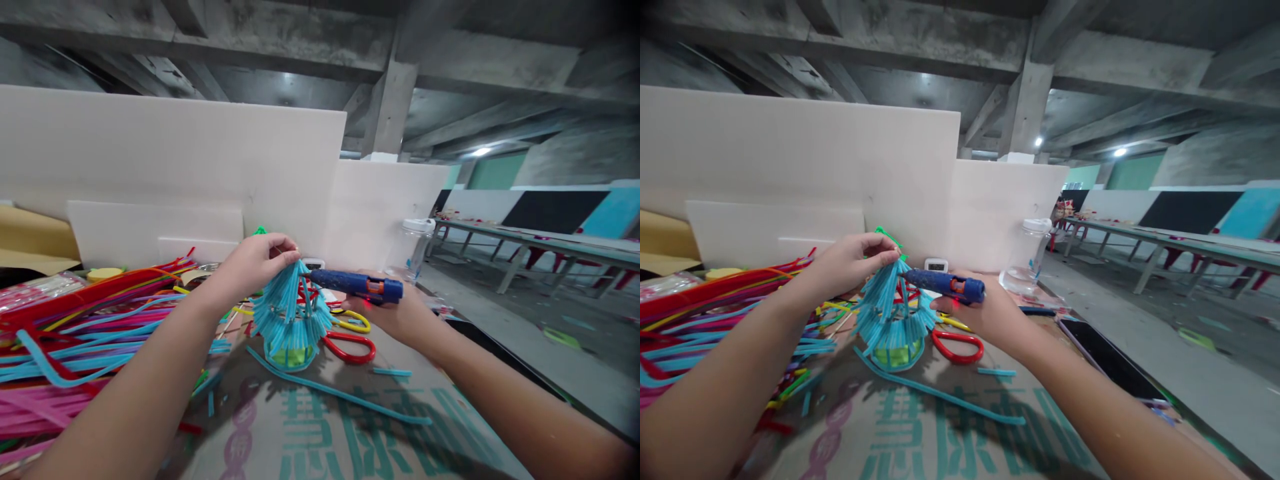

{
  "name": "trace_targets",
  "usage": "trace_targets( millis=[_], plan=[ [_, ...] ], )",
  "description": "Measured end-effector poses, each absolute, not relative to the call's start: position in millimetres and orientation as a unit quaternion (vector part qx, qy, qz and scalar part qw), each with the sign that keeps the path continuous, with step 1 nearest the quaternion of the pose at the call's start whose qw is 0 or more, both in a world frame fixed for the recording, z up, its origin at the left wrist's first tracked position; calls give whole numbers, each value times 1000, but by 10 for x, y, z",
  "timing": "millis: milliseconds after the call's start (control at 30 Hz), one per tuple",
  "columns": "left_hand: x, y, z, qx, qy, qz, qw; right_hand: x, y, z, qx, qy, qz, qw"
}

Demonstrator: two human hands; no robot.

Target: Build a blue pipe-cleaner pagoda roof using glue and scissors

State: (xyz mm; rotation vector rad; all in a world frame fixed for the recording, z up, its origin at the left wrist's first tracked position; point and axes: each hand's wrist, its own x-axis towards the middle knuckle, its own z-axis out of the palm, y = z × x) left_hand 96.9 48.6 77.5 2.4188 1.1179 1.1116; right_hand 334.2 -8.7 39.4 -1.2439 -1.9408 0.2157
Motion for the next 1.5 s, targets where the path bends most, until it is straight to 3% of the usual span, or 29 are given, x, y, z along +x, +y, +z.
trace_targets(
  millis=[1500],
  plan=[
    [962, 434, 807, 821, 397, 387, 138, 3338, -72, 363, -490, -762, 109, 408]
  ],
)
